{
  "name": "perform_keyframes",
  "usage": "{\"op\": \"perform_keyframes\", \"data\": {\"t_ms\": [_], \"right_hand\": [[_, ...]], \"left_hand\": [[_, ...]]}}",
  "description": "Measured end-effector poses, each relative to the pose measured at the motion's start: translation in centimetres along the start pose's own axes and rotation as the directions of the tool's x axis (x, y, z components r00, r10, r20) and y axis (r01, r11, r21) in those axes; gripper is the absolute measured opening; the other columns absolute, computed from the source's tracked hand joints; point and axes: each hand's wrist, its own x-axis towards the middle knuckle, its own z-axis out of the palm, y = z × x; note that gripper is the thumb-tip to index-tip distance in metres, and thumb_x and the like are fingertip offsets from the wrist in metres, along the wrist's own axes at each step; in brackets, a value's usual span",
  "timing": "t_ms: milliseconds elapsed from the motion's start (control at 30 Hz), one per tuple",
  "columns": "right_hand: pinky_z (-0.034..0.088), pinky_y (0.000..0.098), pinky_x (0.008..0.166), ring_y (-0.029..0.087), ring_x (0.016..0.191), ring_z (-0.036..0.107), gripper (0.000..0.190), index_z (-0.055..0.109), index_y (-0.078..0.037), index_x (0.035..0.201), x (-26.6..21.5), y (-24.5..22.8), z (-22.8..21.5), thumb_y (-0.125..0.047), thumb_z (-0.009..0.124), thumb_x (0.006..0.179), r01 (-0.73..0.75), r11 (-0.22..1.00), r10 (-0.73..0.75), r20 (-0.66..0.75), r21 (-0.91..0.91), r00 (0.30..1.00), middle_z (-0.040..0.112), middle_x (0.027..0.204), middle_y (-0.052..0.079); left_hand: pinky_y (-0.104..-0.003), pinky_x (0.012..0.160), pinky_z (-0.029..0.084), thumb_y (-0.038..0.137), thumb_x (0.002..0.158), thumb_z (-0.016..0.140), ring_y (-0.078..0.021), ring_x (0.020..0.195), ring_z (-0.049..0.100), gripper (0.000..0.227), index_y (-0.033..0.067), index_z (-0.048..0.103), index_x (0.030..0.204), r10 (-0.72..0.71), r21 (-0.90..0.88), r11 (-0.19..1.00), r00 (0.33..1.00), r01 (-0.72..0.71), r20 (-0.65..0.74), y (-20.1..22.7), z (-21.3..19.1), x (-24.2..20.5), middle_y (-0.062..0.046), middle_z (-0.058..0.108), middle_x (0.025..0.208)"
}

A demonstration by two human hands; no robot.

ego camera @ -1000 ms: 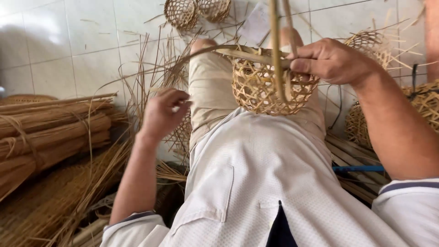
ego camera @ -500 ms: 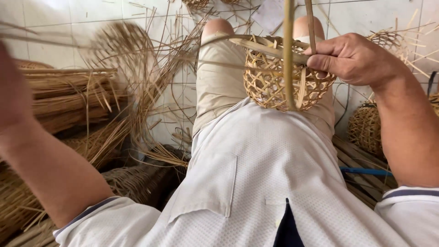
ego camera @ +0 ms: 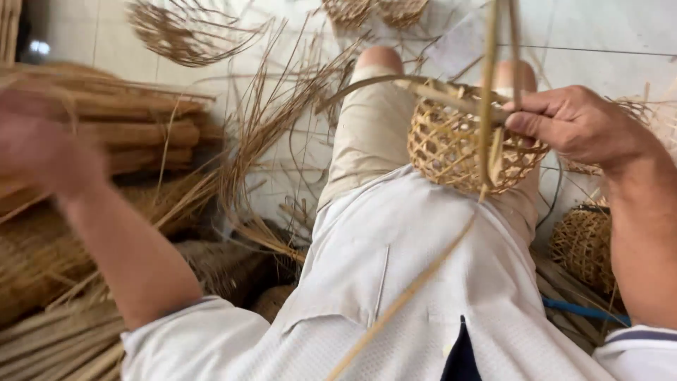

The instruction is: A person is weaving a small basket by hand using thin strips of flexible material.

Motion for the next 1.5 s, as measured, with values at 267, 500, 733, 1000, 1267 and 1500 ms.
{"op": "perform_keyframes", "data": {"t_ms": [267,500,733,1000,1267,1500], "right_hand": [[0.065,0.0379,0.068,0.033,0.075,0.072,0.038,0.074,0.010,0.119,0.5,-1.1,0.7,-0.017,0.057,0.100,0.006,0.979,-0.007,0.002,0.204,1.000,0.074,0.094,0.024],[0.039,0.0272,0.048,0.013,0.053,0.047,0.033,0.078,-0.013,0.098,0.7,-2.1,1.0,-0.038,0.057,0.102,0.133,0.981,-0.130,0.028,-0.142,0.991,0.054,0.066,-0.002],[0.043,0.0238,0.053,0.009,0.058,0.050,0.021,0.081,-0.008,0.102,0.2,-3.1,2.0,-0.016,0.062,0.105,0.235,0.969,-0.238,0.030,0.077,0.971,0.064,0.065,0.000],[0.042,0.0245,0.046,0.011,0.046,0.043,0.028,0.078,-0.003,0.118,-0.8,-0.7,2.4,-0.021,0.061,0.104,0.180,0.971,-0.196,0.089,0.158,0.977,0.062,0.060,0.006],[0.035,0.0235,0.040,0.010,0.039,0.040,0.034,0.076,-0.001,0.107,-0.4,-1.8,2.8,-0.030,0.060,0.105,0.182,0.980,-0.191,0.127,0.078,0.973,0.062,0.059,0.009],[0.053,0.0305,0.052,0.020,0.061,0.062,0.040,0.071,0.000,0.130,-1.4,-1.7,3.3,-0.028,0.062,0.103,0.204,0.965,-0.221,0.088,0.166,0.971,0.077,0.105,0.029]], "left_hand": [[-0.036,0.075,0.057,-0.018,0.111,0.083,-0.0289,0.098,0.066,0.058,-0.0012,0.056,0.159,-0.012,-0.391,0.894,0.886,0.217,0.463,-0.2,-4.5,-3.6,-0.023,0.069,0.139],[-0.030,0.060,0.047,-0.008,0.111,0.062,-0.0157,0.076,0.050,0.028,-0.0011,0.068,0.137,0.164,-0.530,0.779,0.707,0.335,0.688,12.9,0.5,-1.0,-0.018,0.071,0.131],[-0.052,0.109,0.048,0.010,0.105,0.059,-0.0333,0.118,0.068,0.030,0.0053,0.068,0.134,0.915,-0.831,0.101,0.278,0.547,0.293,31.5,11.8,3.8,-0.018,0.074,0.121],[-0.037,0.073,0.047,0.004,0.096,0.055,-0.0225,0.076,0.057,0.051,0.0169,0.065,0.144,0.899,-0.728,0.332,-0.435,0.600,0.051,41.6,15.9,1.9,-0.012,0.074,0.113],[-0.021,0.051,0.041,0.026,0.086,0.084,-0.0094,0.054,0.054,0.037,0.0082,0.071,0.116,0.863,-0.423,0.426,-0.499,0.800,-0.073,42.1,19.3,-1.7,-0.001,0.066,0.088],[-0.043,0.082,0.058,0.020,0.094,0.077,-0.0312,0.089,0.075,0.013,0.0143,0.077,0.106,0.947,-0.947,0.322,-0.009,0.012,0.322,36.4,20.5,1.2,-0.010,0.077,0.095]]}}
